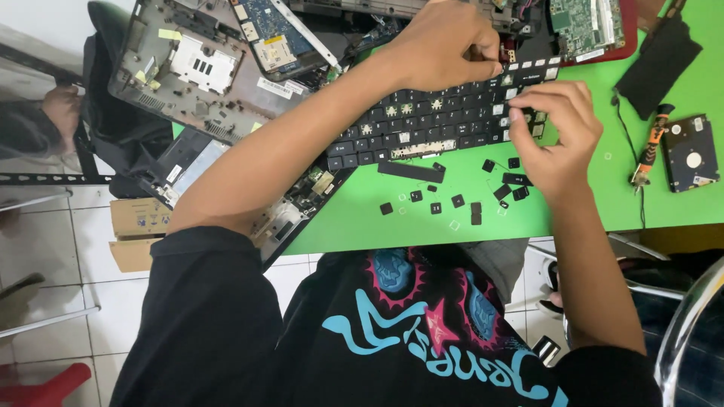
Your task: Manually installing small plastic switch retainers onto a laptop keyboard frame during a repair process.
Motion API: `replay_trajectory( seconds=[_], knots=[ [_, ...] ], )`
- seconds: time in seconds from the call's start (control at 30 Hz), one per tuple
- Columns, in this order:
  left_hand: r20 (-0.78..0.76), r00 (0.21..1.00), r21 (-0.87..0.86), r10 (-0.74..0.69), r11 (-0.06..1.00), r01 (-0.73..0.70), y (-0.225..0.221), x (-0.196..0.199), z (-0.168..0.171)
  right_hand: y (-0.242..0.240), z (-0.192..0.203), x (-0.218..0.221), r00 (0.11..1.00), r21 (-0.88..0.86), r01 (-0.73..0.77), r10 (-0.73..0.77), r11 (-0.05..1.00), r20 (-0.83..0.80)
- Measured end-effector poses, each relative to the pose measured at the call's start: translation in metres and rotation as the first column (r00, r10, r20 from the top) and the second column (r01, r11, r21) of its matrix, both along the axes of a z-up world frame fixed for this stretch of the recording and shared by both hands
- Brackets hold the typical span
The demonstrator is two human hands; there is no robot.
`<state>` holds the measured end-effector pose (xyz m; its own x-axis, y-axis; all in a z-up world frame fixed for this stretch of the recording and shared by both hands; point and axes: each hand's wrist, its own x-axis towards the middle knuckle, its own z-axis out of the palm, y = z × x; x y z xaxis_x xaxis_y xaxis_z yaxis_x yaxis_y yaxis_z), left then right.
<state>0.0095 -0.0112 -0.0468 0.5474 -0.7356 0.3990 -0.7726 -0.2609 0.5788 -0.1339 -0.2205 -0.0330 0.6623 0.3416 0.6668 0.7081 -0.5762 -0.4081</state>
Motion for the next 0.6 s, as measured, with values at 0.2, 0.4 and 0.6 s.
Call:
replay_trajectory(
  seconds=[0.2, 0.4, 0.6],
  knots=[
    [-0.022, 0.999, 0.1, 0.031, 0.995, -0.029, -0.001, -0.001, 0.005, 0.0, 0.003, 0.004, 0.999, -0.03, -0.036, 0.035, 0.999, -0.023],
    [-0.032, 0.999, 0.13, 0.044, 0.991, -0.04, -0.002, -0.002, 0.008, 0.011, -0.001, -0.013, 0.892, -0.187, -0.354, 0.27, 0.916, -0.363],
    [0.027, 0.999, 0.104, 0.039, 0.994, -0.042, -0.002, 0.0, 0.0, 0.022, 0.003, -0.02, 0.883, -0.434, -0.393, 0.201, 0.811, -0.423]
  ],
)
